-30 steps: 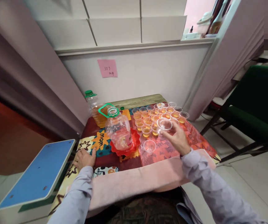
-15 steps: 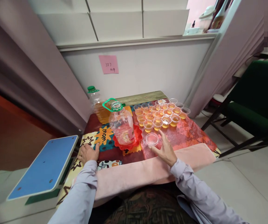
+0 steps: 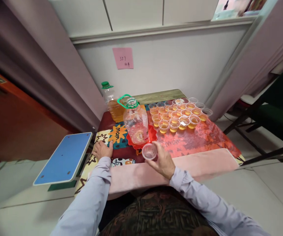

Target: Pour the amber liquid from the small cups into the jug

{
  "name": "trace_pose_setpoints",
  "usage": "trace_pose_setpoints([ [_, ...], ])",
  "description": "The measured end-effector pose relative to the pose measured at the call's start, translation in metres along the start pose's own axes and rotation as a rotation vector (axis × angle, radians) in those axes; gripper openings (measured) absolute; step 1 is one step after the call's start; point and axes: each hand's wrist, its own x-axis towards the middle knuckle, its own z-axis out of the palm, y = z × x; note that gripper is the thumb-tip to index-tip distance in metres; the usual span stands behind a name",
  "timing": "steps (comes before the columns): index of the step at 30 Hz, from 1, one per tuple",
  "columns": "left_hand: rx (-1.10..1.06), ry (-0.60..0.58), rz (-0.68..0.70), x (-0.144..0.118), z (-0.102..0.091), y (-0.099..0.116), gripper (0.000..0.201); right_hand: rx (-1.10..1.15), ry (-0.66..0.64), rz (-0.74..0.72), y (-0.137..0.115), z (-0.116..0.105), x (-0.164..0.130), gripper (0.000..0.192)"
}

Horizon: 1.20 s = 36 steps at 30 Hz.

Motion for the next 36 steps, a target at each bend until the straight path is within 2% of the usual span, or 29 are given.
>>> trace_pose_setpoints([
  [3, 0.005, -0.004, -0.004, 0.000, 0.001, -0.001, 0.070, -0.004, -0.026, 0.020, 0.000, 0.025, -0.004, 0.068],
  [6, 0.002, -0.016, -0.006, 0.002, -0.002, -0.001, 0.069, -0.001, -0.028, 0.019, 0.006, 0.032, -0.009, 0.089],
  [9, -0.013, -0.028, -0.011, 0.003, -0.008, 0.002, 0.070, 0.036, -0.021, -0.043, 0.010, 0.014, -0.009, 0.112],
  [11, -0.025, -0.036, -0.013, 0.004, -0.012, 0.004, 0.071, 0.047, 0.049, -0.045, 0.020, -0.009, -0.002, 0.107],
  [13, -0.033, -0.038, -0.010, 0.006, -0.015, 0.007, 0.072, 0.031, 0.204, 0.040, 0.044, -0.041, 0.012, 0.090],
  [15, -0.023, -0.034, -0.011, 0.008, -0.015, 0.008, 0.072, 0.006, 0.416, 0.193, 0.083, -0.075, 0.031, 0.074],
  [17, -0.010, -0.035, -0.017, 0.010, -0.013, 0.008, 0.072, -0.025, 0.624, 0.348, 0.131, -0.106, 0.050, 0.078],
  [18, -0.006, -0.037, -0.021, 0.011, -0.012, 0.007, 0.071, -0.043, 0.664, 0.407, 0.154, -0.118, 0.058, 0.084],
  [20, -0.007, -0.047, -0.029, 0.013, -0.011, 0.007, 0.071, -0.036, 0.634, 0.482, 0.193, -0.133, 0.071, 0.092],
  [22, -0.011, -0.053, -0.032, 0.014, -0.011, 0.006, 0.071, 0.003, 0.571, 0.506, 0.219, -0.136, 0.080, 0.091],
  [25, -0.008, -0.049, -0.035, 0.014, -0.012, 0.007, 0.073, 0.041, 0.518, 0.497, 0.235, -0.130, 0.087, 0.083],
  [30, 0.002, -0.052, -0.038, 0.014, -0.013, 0.009, 0.077, 0.047, 0.494, 0.488, 0.240, -0.117, 0.090, 0.074],
  [36, 0.010, -0.043, -0.034, 0.015, -0.010, 0.006, 0.080, 0.032, 0.553, 0.512, 0.239, -0.118, 0.083, 0.078],
])
